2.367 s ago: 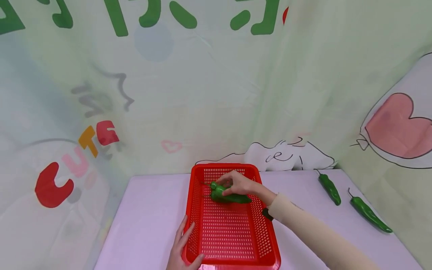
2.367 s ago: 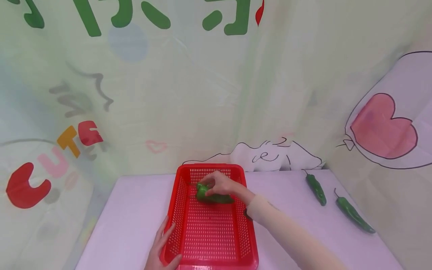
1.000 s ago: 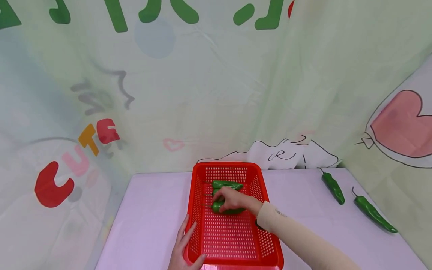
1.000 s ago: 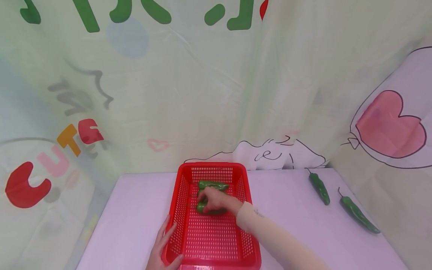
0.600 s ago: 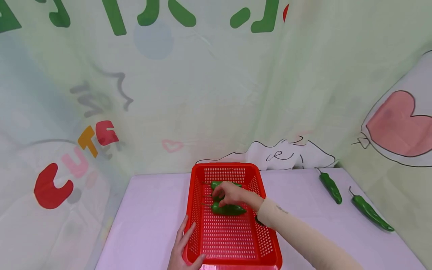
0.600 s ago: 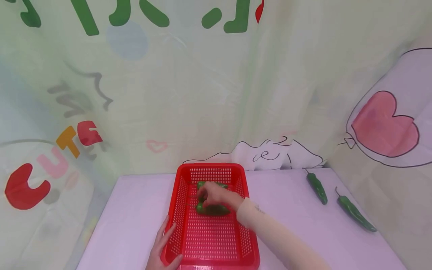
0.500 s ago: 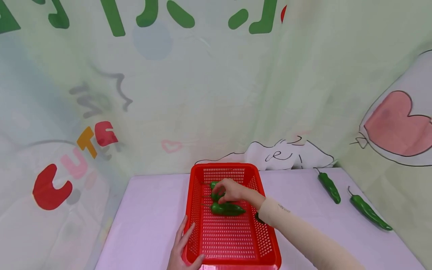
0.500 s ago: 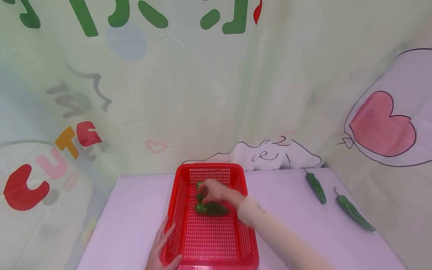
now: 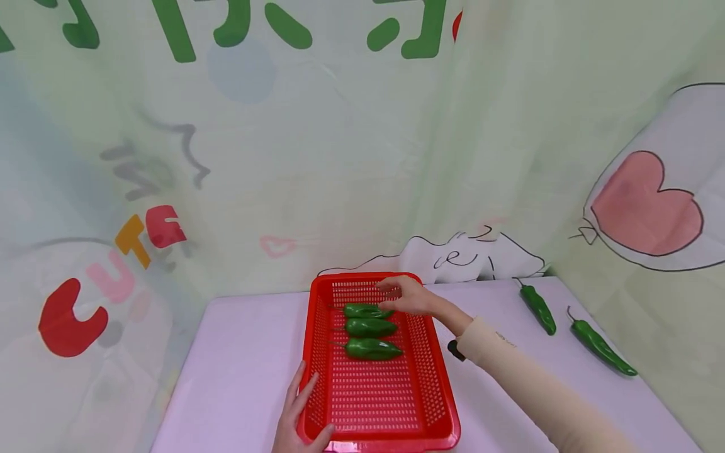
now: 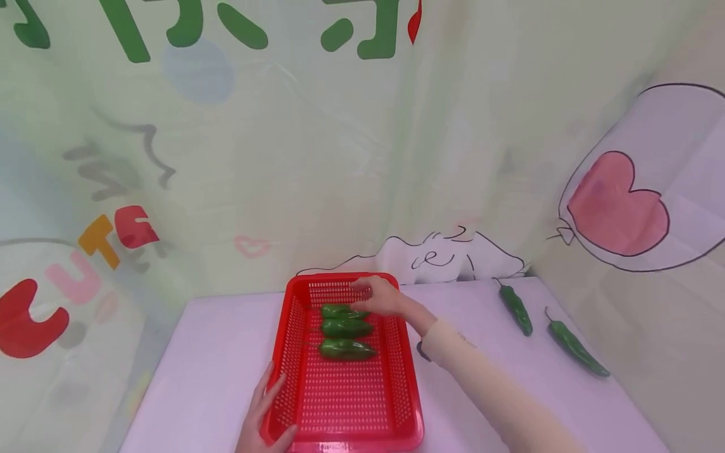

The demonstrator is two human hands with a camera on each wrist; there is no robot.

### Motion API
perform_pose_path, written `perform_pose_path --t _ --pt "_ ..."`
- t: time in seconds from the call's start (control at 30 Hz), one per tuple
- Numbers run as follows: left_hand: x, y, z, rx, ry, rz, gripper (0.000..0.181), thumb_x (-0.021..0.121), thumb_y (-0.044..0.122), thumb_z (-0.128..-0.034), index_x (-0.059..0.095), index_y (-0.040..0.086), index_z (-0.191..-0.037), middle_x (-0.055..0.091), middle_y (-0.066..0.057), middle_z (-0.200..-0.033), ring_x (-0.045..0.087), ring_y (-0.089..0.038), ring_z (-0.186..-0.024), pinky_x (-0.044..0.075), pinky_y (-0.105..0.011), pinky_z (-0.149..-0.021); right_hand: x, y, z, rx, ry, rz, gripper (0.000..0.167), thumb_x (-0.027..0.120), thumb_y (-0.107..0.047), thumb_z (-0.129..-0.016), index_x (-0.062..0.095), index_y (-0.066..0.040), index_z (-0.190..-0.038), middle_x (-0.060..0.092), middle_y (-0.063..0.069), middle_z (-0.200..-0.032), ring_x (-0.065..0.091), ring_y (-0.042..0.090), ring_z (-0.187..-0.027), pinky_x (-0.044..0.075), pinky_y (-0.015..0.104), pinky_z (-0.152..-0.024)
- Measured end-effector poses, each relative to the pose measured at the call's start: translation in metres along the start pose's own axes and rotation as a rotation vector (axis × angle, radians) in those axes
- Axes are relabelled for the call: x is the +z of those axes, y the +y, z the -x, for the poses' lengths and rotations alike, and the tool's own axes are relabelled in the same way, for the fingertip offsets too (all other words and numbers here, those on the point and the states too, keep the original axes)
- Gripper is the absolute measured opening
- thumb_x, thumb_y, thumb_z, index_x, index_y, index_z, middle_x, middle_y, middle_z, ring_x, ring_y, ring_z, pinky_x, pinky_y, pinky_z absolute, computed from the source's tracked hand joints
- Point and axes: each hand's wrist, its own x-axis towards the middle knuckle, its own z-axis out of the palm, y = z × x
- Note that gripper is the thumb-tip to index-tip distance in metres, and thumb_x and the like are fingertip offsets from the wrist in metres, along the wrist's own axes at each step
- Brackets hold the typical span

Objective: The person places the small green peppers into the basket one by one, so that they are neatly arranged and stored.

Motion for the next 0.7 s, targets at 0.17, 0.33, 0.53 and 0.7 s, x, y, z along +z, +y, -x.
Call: perform_pose_path --t 0.17,0.33,0.53,0.7 --pt "-0.001 0.002 0.001 -0.05 0.004 -0.02 0.087 0.081 0.033 -0.0755 0.04 0.019 -0.151 0.014 0.011 -0.161 0.026 -0.032 -0.139 0.056 -0.033 -0.087 -0.016 0.014 0.016 0.029 0.041 -0.077 0.052 0.066 -0.012 -0.091 0.05 0.007 -0.137 0.057 0.028 -0.129 0.057 0.046 -0.115 0.057 0.049 -0.088" --pt "-0.001 0.001 0.0 -0.05 0.017 -0.026 0.086 0.081 0.032 -0.0751 0.041 0.018 -0.15 0.016 0.01 -0.16 0.027 -0.031 -0.139 0.056 -0.033 -0.088 -0.036 0.027 0.037 0.056 0.106 -0.139 0.053 0.062 -0.009 -0.093 0.045 0.011 -0.139 0.054 0.033 -0.131 0.059 0.047 -0.112 0.057 0.05 -0.086" --pt "-0.001 -0.002 0.0 -0.022 0.02 -0.002 0.084 0.08 0.026 -0.0758 0.042 0.017 -0.15 0.016 0.01 -0.16 0.027 -0.03 -0.138 0.056 -0.033 -0.087 -0.057 0.052 0.068 0.111 0.167 -0.119 0.05 0.062 -0.009 -0.095 0.045 0.011 -0.138 0.054 0.033 -0.132 0.06 0.046 -0.112 0.057 0.05 -0.087" --pt "0.0 -0.002 -0.001 -0.015 0.02 0.015 0.083 0.08 0.024 -0.0759 0.042 0.016 -0.15 0.016 0.01 -0.16 0.026 -0.031 -0.138 0.056 -0.032 -0.088 -0.078 0.072 0.092 0.23 0.215 -0.038 0.052 0.059 -0.019 -0.098 0.044 0.008 -0.14 0.051 0.032 -0.135 0.056 0.046 -0.117 0.055 0.05 -0.09"
